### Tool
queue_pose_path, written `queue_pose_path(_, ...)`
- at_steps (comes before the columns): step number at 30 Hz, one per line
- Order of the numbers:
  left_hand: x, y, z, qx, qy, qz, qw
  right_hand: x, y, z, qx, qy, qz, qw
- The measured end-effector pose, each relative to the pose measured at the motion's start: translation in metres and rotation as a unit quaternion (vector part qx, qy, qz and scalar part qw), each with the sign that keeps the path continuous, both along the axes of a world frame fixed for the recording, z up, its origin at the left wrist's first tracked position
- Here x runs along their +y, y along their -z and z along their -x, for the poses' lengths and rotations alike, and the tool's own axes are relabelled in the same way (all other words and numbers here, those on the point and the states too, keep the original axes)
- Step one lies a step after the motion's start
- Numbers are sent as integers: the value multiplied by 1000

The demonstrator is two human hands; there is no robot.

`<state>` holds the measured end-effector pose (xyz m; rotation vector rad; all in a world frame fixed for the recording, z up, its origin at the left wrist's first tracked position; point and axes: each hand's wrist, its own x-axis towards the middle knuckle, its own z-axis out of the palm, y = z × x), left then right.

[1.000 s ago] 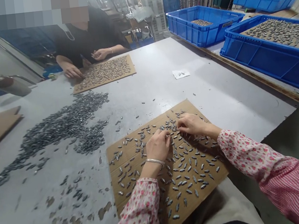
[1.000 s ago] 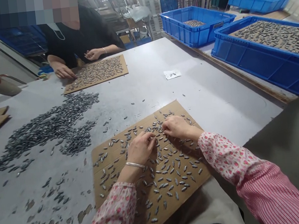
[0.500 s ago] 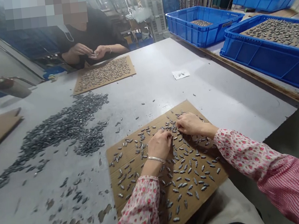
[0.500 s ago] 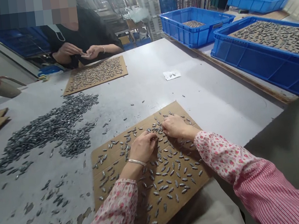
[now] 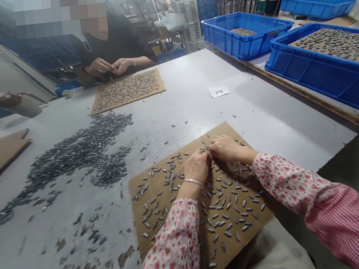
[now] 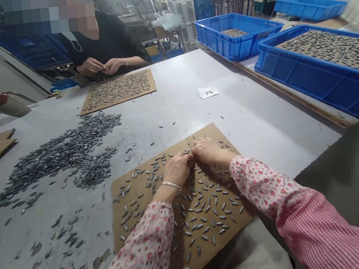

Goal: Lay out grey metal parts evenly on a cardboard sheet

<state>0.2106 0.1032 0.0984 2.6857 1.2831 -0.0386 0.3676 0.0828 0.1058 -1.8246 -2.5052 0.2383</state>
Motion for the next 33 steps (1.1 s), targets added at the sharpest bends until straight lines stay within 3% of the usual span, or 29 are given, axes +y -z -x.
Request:
queue_pose_path(7,-4,4,4,3,-26,-14,1000,1,8,-12,1,18,7,1000)
queue_pose_path(14,-6,9,28,-90,-46,-19,995,4,13,-9,32,19,9,999)
queue_pose_path(20,-19,-7,50,-106,-59,42,992,-1,2,-4,19,5,28,999)
queue_pose_path(27,-43,-26,53,-67,-46,100,992,-11,-14,0,14,48,16,999)
queue_pose_path(33,-53,-22,47,-23,-39,106,993,-37,-12,4,78,-57,48,994)
